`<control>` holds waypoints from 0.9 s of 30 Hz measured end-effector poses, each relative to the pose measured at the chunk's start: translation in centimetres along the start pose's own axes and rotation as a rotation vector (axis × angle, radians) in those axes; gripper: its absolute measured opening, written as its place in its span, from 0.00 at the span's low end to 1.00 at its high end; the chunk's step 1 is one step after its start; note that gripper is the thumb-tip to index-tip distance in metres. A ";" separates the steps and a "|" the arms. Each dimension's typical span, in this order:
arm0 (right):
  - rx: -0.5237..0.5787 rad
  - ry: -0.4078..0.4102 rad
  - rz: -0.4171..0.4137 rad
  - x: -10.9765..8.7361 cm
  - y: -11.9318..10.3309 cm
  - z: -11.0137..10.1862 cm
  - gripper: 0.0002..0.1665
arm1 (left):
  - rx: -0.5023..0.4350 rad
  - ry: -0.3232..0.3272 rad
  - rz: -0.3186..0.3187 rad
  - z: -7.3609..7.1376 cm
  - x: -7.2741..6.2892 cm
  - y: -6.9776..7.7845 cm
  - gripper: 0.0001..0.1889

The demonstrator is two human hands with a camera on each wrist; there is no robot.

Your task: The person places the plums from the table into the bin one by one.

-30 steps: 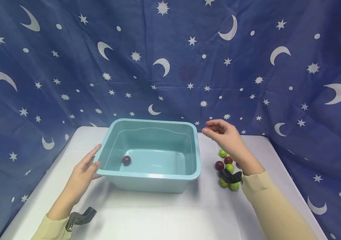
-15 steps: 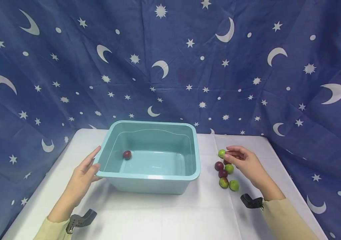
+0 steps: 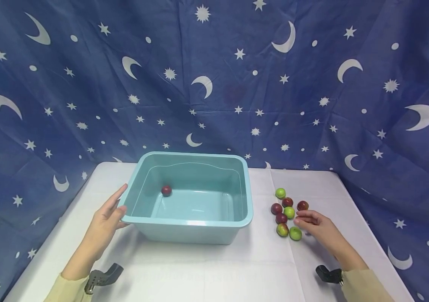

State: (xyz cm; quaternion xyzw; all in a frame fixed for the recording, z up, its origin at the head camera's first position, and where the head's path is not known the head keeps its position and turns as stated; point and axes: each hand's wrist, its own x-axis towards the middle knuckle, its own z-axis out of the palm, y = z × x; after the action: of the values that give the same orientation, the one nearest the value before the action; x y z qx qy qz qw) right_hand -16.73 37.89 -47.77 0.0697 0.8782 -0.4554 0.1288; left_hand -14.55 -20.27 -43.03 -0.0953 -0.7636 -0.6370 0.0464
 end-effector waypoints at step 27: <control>-0.073 -0.085 0.074 0.4 2.9 0.8 0.46 | 0.020 0.012 0.002 0.2 0.0 0.1 0.28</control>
State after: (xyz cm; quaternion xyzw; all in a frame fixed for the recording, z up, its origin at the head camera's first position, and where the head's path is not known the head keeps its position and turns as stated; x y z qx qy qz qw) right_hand -16.33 38.90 -50.59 0.0780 0.8847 -0.4206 0.1853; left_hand -14.50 -20.09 -42.94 -0.0918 -0.7693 -0.6300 0.0529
